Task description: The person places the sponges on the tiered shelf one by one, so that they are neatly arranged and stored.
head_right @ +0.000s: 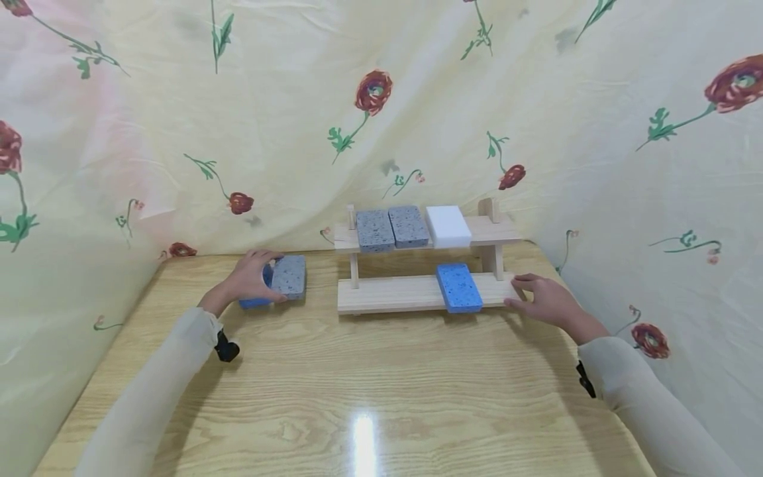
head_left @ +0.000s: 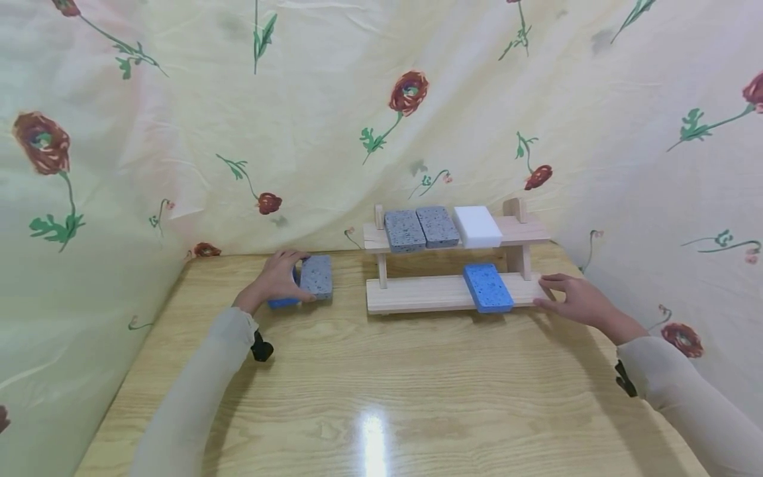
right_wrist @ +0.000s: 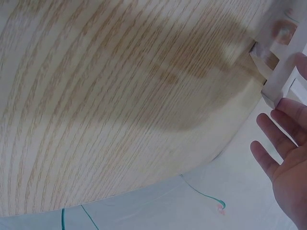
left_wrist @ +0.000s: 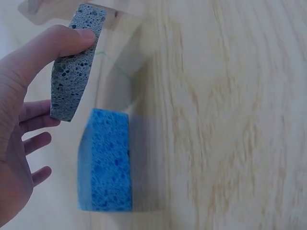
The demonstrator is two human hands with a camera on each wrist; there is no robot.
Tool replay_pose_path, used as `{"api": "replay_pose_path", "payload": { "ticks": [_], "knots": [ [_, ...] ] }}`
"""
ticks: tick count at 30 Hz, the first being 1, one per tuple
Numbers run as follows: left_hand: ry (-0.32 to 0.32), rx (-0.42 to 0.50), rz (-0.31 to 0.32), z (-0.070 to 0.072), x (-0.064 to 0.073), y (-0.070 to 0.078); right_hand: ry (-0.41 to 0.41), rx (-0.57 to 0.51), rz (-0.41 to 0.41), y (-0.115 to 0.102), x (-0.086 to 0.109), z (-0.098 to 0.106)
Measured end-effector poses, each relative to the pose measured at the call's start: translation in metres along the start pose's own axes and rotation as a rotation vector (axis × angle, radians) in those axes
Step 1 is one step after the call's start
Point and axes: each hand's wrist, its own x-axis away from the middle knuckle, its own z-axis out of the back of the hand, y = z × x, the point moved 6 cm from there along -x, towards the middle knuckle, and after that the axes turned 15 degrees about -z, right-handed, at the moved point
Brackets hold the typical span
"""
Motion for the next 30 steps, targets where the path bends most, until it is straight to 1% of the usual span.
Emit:
{"api": "replay_pose_path", "payload": {
  "ticks": [5,13,22,30],
  "knots": [
    [-0.005,0.002,-0.024,0.003,0.0,0.011,-0.005,0.001,-0.004,0.001,0.0,-0.001],
    [-0.016,-0.019,-0.065,0.006,-0.001,0.026,-0.015,0.001,-0.004,0.001,0.0,-0.002],
    [-0.039,-0.044,-0.113,0.01,-0.001,0.053,-0.009,-0.007,0.001,0.005,-0.002,-0.004],
    [-0.047,-0.061,-0.153,0.009,0.0,0.076,-0.002,-0.003,0.006,0.007,-0.004,-0.005]
  ]
}}
